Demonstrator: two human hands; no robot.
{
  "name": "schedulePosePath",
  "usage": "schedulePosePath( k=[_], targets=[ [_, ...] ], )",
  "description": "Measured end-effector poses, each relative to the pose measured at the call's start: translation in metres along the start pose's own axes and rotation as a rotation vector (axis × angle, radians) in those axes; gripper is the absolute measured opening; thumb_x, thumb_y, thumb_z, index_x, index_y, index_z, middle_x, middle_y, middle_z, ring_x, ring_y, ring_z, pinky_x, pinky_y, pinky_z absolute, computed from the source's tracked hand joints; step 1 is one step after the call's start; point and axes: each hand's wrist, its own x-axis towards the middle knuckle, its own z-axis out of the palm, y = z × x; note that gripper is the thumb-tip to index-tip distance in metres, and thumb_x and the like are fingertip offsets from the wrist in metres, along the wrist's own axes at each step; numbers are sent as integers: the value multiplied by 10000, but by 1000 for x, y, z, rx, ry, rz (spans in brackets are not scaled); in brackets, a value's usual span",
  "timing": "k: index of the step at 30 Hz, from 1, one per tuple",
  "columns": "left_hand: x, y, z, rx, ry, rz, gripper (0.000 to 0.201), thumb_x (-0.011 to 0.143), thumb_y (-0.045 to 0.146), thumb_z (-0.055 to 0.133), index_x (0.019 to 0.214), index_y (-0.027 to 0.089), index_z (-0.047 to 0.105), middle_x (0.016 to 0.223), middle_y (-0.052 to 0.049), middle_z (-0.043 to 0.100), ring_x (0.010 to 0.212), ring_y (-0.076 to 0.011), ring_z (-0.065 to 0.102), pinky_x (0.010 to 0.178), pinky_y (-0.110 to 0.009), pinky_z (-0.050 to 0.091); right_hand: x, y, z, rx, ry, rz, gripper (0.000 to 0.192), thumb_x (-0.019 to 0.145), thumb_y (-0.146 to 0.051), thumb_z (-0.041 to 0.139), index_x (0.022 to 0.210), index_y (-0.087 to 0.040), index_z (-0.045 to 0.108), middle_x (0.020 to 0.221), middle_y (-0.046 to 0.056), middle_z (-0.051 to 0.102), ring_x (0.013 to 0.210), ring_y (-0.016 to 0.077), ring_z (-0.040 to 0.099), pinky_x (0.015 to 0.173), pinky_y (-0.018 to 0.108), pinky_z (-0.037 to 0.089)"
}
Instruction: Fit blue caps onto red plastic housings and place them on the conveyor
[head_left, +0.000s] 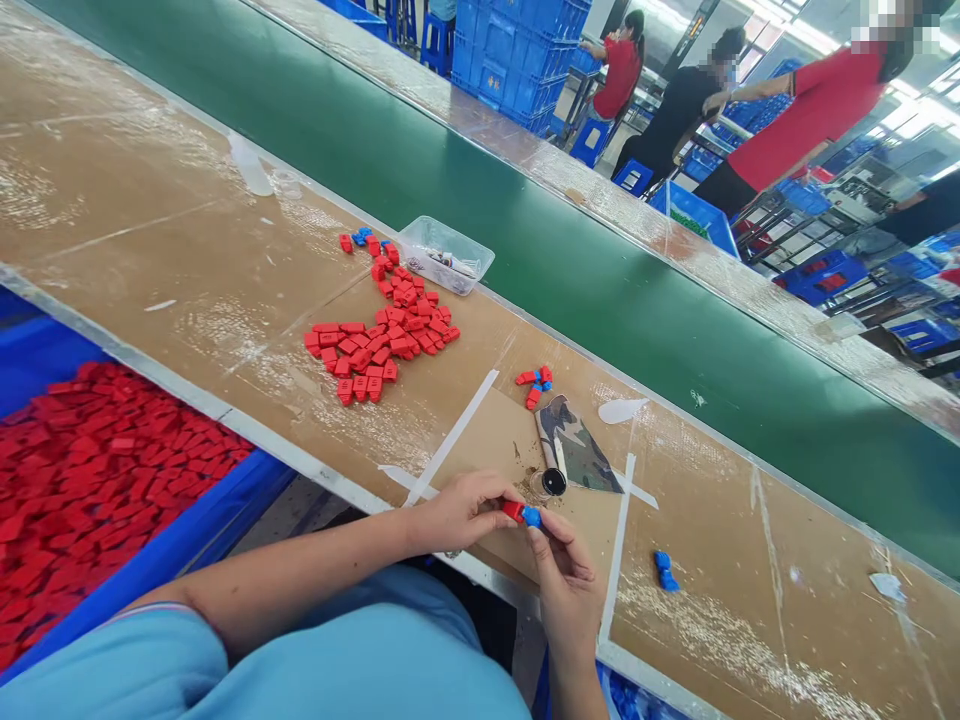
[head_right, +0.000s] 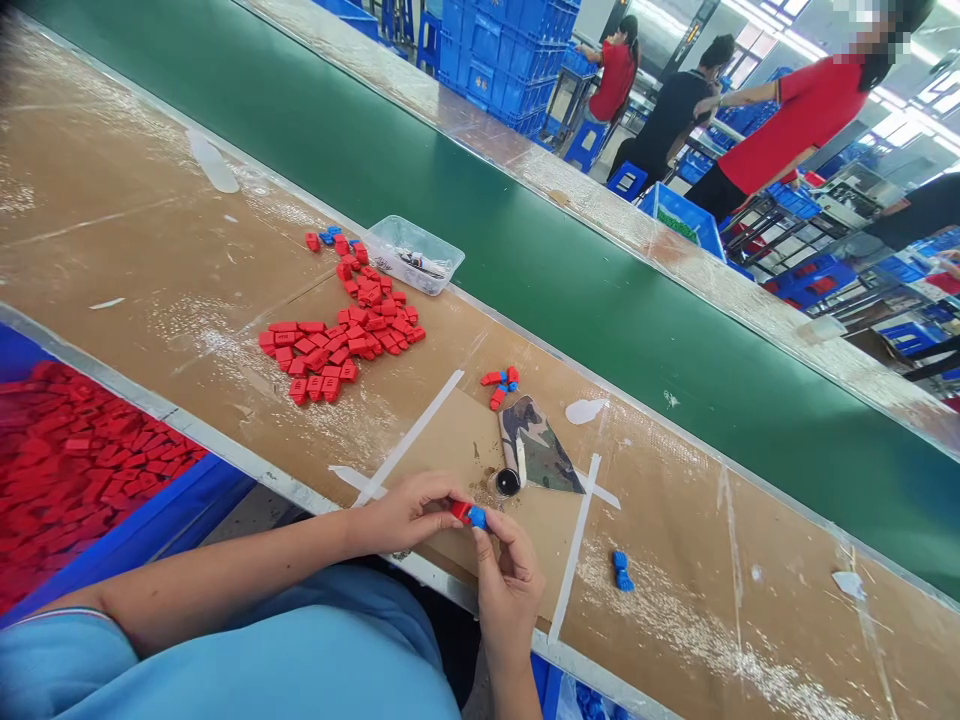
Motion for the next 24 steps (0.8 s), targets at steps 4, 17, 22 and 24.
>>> schedulePosePath(
  k=[4,17,22,24],
  targets=[
    [0,0,0,-6,7,4,124,854,215,606,948,148,652,874,-57,664,800,-149,598,718,-238,470,-1,1,0,40,-16,61,225,780,-349,701,935,-188,726,970,100,730,911,226,695,843,410,578],
    [1,3,-1,84,-31,67,128,894,232,565,964,158,642,890,-62,674,833,-160,591,763,-258,455,5,-5,-10,-196,-118,-133,176,830,-299,641,963,-223,729,967,89,733,920,213,685,846,397,569],
    [0,1,0,102,-61,88,123,909,222,540,964,166,634,888,-57,665,856,-166,588,783,-262,451,9,-8,-15,-159,-173,-88,181,829,-313,646,964,-227,730,981,92,731,938,219,684,862,405,562],
    [0,1,0,108,-53,78,111,899,203,547,956,164,634,881,-55,660,845,-163,583,772,-257,450,9,-8,-16,-95,-216,-41,183,823,-321,658,966,-232,730,982,89,731,945,218,685,860,397,565]
  ],
)
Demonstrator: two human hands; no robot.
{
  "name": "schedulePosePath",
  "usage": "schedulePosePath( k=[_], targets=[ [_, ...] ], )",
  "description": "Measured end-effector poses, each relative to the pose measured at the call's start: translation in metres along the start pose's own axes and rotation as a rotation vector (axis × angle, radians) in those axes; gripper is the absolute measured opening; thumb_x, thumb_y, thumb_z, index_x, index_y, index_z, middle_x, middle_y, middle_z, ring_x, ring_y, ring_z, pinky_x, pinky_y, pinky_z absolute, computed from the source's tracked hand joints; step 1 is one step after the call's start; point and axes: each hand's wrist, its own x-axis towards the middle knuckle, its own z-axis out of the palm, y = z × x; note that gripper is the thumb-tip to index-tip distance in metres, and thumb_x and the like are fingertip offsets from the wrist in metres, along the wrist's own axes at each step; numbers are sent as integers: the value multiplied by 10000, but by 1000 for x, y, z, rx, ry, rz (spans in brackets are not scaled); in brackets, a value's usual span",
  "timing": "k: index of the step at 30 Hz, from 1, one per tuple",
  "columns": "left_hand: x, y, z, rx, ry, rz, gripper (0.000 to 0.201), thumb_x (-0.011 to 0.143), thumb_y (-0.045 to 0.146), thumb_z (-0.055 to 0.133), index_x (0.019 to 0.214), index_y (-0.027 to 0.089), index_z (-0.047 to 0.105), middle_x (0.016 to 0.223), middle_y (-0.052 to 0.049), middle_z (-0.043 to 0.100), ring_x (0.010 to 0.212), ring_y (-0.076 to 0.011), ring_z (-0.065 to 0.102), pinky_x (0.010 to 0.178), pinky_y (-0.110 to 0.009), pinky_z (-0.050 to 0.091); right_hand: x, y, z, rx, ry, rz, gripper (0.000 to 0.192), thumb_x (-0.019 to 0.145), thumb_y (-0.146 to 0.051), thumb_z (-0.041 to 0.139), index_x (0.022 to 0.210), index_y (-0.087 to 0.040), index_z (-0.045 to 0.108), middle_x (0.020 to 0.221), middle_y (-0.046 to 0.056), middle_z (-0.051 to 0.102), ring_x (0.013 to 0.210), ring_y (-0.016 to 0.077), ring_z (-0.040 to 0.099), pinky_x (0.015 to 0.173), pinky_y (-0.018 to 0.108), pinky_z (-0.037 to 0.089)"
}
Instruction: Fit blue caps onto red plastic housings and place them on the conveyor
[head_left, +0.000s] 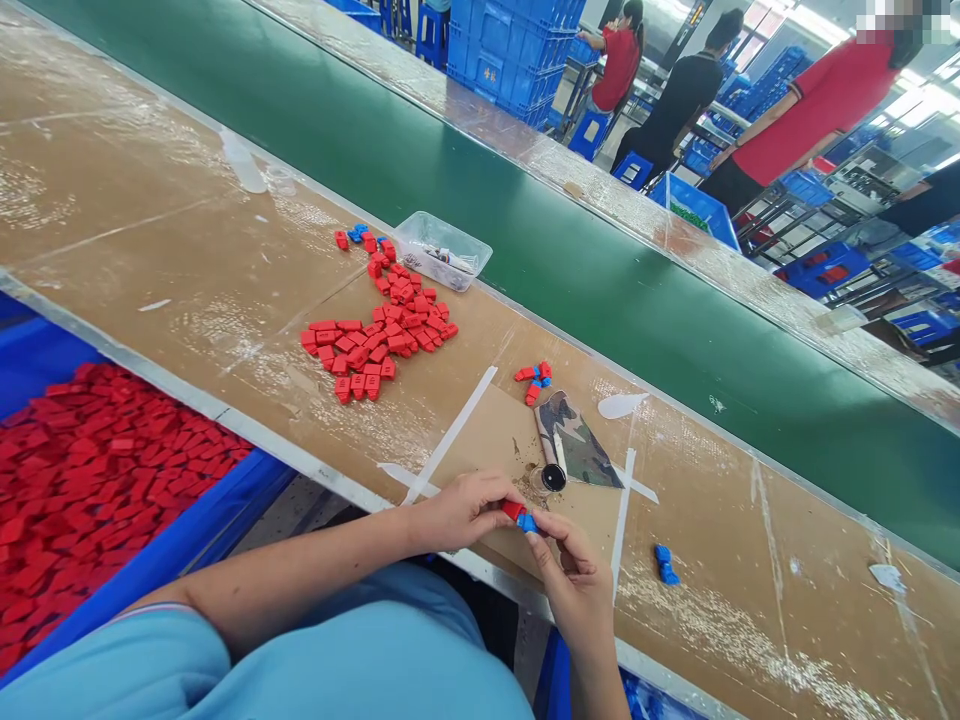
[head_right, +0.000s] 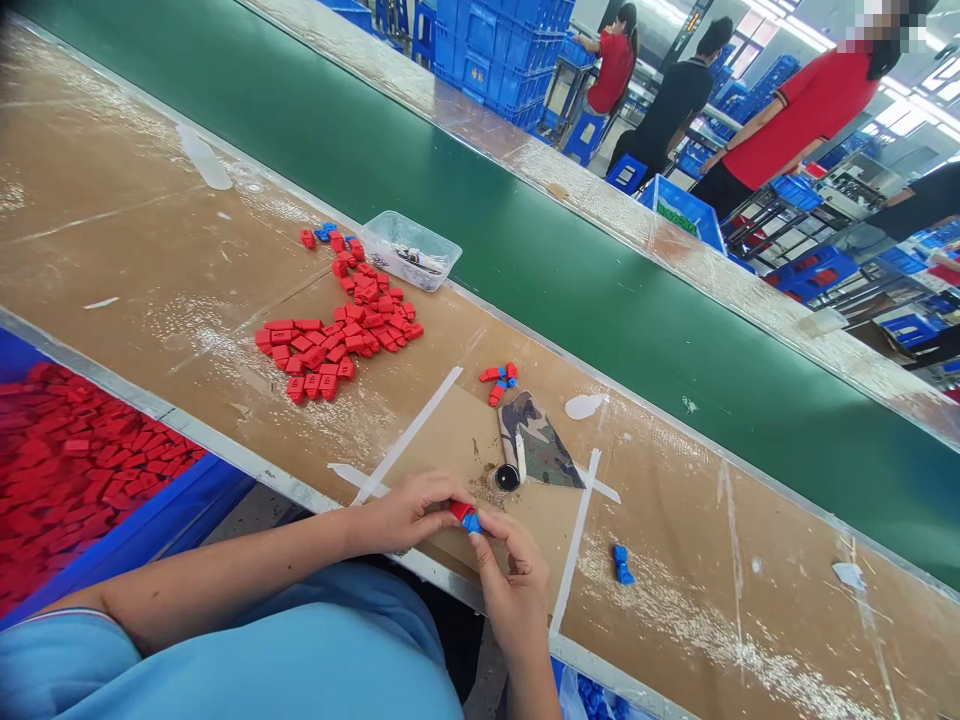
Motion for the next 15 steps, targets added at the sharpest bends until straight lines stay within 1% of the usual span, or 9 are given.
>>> schedulePosePath(
  k=[3,6,8,10,11,13,15],
  targets=[
    [1,2,-2,18,29,-63,88,875,177,565,929,157,632,863,-50,654,801,-155,571,733,-250,446,-2,3,-4,92,6,62,199,803,-356,683,942,-224,734,947,86,735,901,214,696,819,375,583],
    [2,2,-6,92,79,-123,92,862,177,569,935,164,623,871,-53,662,830,-173,559,762,-282,441,1,8,-15,80,112,96,241,781,-394,700,926,-203,731,913,91,741,856,219,702,781,376,590],
    [2,-1,-9,135,103,-152,104,861,195,567,949,167,616,884,-59,668,863,-189,553,785,-308,441,10,14,-28,-27,210,72,262,778,-405,695,930,-195,725,913,92,740,862,224,697,797,393,578],
    [3,-3,-12,125,117,-182,115,861,205,557,957,167,609,894,-58,667,866,-189,556,780,-308,451,23,20,-43,-209,285,16,276,790,-417,668,948,-196,719,924,90,734,853,219,685,812,402,560],
    [5,-4,-14,107,121,-192,119,864,204,544,962,170,602,898,-53,664,859,-183,560,775,-302,457,32,23,-50,-306,302,-16,279,802,-421,646,957,-199,716,928,89,730,832,211,679,806,396,554],
    [12,-4,-17,72,131,-184,129,874,200,510,979,173,580,918,-46,655,855,-172,569,780,-292,464,49,31,-60,-451,298,-79,278,832,-422,595,962,-204,708,931,91,721,766,194,665,759,369,552],
    [25,-2,-21,61,118,-135,131,888,197,472,992,172,548,941,-49,642,871,-169,575,804,-293,466,65,39,-63,-531,233,-139,273,866,-399,534,969,-203,694,942,98,711,751,191,657,730,357,550]
  ],
)
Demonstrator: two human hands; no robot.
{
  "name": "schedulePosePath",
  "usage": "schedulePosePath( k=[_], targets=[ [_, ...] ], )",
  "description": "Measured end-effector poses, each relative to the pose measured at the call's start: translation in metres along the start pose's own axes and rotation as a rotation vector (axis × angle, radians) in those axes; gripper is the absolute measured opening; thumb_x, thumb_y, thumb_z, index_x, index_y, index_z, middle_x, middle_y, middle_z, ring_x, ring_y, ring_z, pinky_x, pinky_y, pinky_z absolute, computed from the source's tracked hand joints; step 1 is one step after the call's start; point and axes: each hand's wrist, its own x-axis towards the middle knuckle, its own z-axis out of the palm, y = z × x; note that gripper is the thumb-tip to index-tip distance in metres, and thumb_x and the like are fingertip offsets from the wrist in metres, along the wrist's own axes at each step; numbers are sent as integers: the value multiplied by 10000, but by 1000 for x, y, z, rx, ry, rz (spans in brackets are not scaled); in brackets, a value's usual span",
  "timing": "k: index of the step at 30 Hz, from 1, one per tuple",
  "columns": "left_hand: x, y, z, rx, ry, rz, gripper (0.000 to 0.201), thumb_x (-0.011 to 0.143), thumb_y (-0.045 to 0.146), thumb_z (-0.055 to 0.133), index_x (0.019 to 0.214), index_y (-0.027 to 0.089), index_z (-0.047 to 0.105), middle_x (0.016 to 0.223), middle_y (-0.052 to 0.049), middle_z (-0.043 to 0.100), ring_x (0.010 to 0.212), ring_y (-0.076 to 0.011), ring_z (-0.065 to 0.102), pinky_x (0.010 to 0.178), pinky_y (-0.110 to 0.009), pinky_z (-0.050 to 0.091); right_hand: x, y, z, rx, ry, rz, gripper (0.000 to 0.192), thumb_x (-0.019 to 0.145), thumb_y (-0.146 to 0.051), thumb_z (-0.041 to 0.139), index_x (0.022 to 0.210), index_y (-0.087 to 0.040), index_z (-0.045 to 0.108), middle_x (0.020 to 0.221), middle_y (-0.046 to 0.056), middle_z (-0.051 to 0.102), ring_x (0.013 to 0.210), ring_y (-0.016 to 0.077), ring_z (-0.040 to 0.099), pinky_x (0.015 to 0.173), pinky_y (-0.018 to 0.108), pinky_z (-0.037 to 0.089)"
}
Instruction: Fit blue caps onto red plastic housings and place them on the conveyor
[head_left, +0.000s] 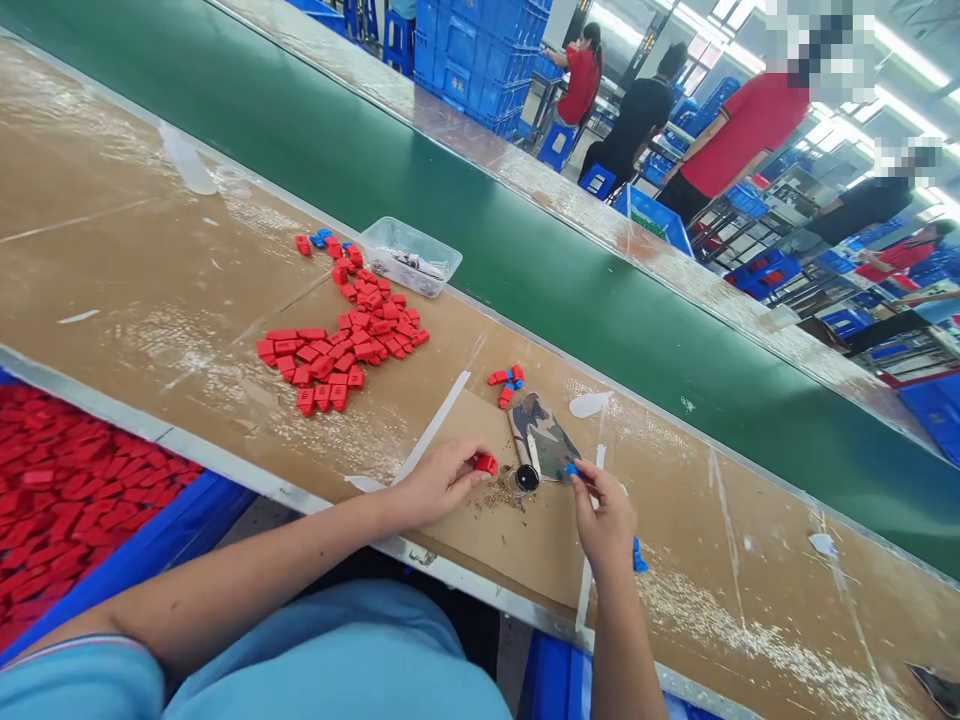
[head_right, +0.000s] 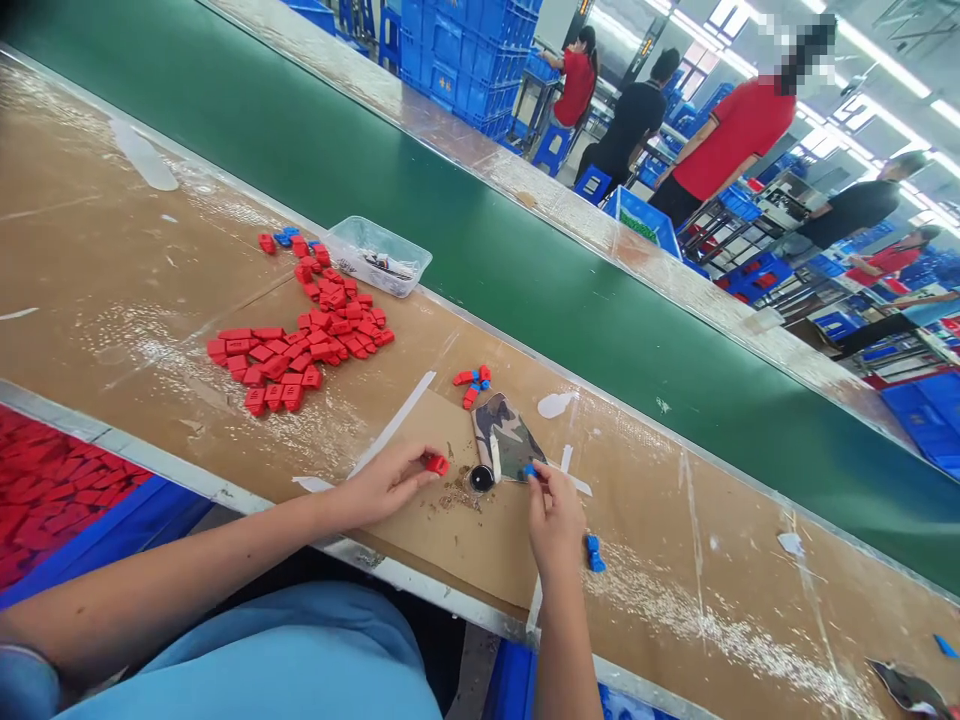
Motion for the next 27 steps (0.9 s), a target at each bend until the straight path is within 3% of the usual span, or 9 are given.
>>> schedulePosePath(
  k=[5,10,15,19,27],
  targets=[
    [45,6,4,92,-87,109,117,894,159,426,989,162,494,965,-67,597,896,-186,551,832,-321,460,19,5,19,-31,-153,-146,262,888,-316,451,957,-202,676,943,106,696,889,229,648,798,394,535],
    [63,-7,15,248,-114,65,85,867,113,449,922,171,480,943,-64,575,891,-211,530,839,-359,444,20,13,2,-30,-218,-158,219,865,-316,480,885,-231,681,882,81,693,831,228,656,754,381,540],
    [60,-14,16,240,-103,70,84,881,123,441,937,176,477,941,-58,570,892,-207,527,845,-357,442,19,17,-8,-14,-222,-83,228,870,-336,492,950,-237,681,959,88,687,898,230,647,814,396,523],
    [59,-12,15,240,-96,65,82,885,130,435,932,183,477,952,-54,574,903,-205,529,848,-351,442,18,17,-5,61,-236,-13,232,821,-403,550,867,-240,707,928,87,697,898,239,642,845,408,513],
    [58,-13,13,176,-91,55,76,884,150,440,935,187,483,968,-60,593,901,-200,544,831,-338,446,-1,18,-3,327,-108,255,406,765,-548,621,960,-198,682,948,92,729,809,208,682,766,375,557]
  ],
)
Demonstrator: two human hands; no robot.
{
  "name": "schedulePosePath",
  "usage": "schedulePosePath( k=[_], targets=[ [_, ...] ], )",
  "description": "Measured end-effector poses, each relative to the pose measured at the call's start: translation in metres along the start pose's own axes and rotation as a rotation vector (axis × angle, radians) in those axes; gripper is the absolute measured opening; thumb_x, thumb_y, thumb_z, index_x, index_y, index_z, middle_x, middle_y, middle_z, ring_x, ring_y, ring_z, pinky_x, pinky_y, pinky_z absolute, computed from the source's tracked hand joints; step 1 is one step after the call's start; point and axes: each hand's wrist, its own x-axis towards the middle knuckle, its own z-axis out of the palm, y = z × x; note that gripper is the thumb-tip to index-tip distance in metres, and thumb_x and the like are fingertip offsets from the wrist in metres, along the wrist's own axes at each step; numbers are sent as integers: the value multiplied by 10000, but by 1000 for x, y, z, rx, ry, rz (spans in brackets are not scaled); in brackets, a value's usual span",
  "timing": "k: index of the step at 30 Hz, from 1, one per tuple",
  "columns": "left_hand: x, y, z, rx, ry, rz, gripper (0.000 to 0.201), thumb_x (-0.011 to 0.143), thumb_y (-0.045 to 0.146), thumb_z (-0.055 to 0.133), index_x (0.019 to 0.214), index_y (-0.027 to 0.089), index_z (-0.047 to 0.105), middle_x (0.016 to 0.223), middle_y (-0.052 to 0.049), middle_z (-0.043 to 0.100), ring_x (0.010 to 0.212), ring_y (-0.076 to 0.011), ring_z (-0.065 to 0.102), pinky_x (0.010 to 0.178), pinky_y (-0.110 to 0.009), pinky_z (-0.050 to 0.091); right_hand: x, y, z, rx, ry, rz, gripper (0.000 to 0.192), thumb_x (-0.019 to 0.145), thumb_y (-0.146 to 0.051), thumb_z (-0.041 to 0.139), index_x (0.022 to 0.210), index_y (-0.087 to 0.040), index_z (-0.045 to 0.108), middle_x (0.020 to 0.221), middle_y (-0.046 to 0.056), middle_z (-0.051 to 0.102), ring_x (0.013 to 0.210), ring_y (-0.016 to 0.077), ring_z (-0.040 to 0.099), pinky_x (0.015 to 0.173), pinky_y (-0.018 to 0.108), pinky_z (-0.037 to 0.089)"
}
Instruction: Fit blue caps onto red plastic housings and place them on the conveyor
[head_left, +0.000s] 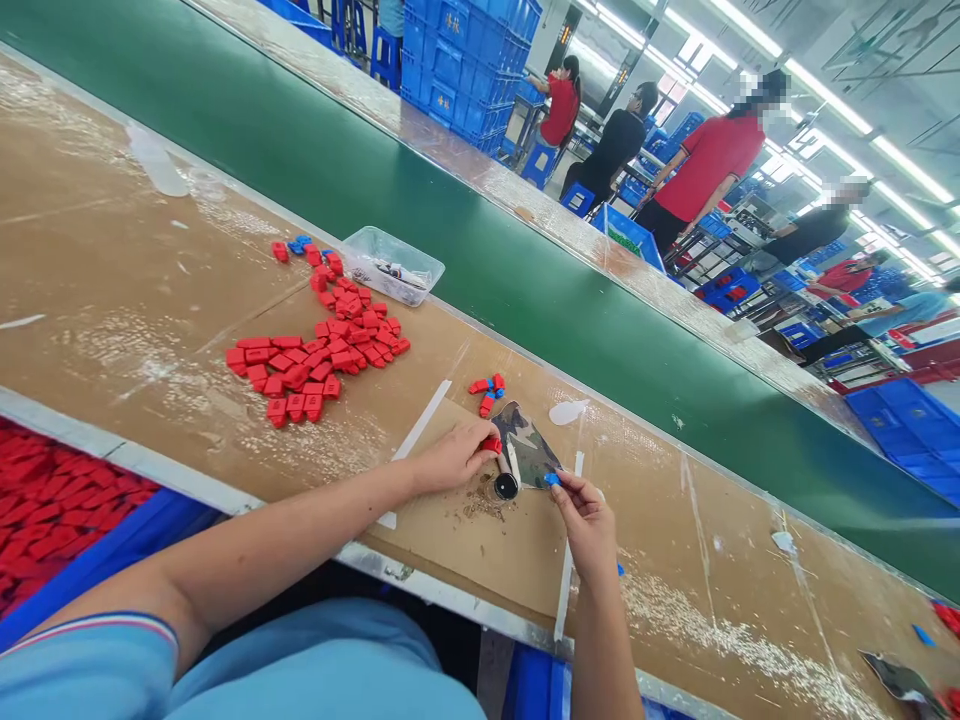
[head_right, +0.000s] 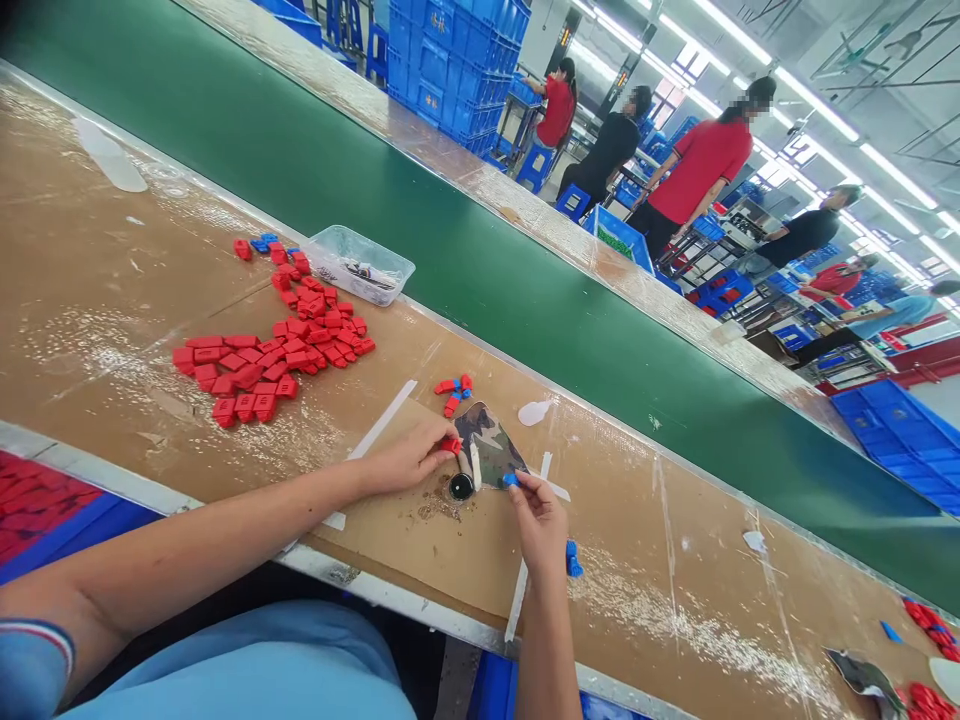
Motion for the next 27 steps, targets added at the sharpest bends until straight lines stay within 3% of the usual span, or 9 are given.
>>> schedulePosePath(
  k=[4,8,27],
  targets=[
    [-7,-4,-3,-51,32,26,80,879,159,442,942,184,485,947,-53,591,881,-189,546,813,-322,449,-8,3,14,201,54,104,441,704,-554,694,952,-189,671,934,82,734,845,211,693,785,384,568],
    [-15,-6,-6,-49,42,34,70,878,181,450,929,179,498,908,-47,589,849,-184,538,797,-316,446,-7,6,19,263,69,150,456,647,-555,739,908,-185,686,908,81,735,842,213,689,793,391,561],
    [-16,-7,-7,20,34,17,55,879,201,454,904,182,499,876,-38,592,821,-186,534,756,-311,431,6,5,35,-23,64,66,378,741,-516,628,918,-189,696,870,83,716,706,188,629,701,348,510]
  ],
)
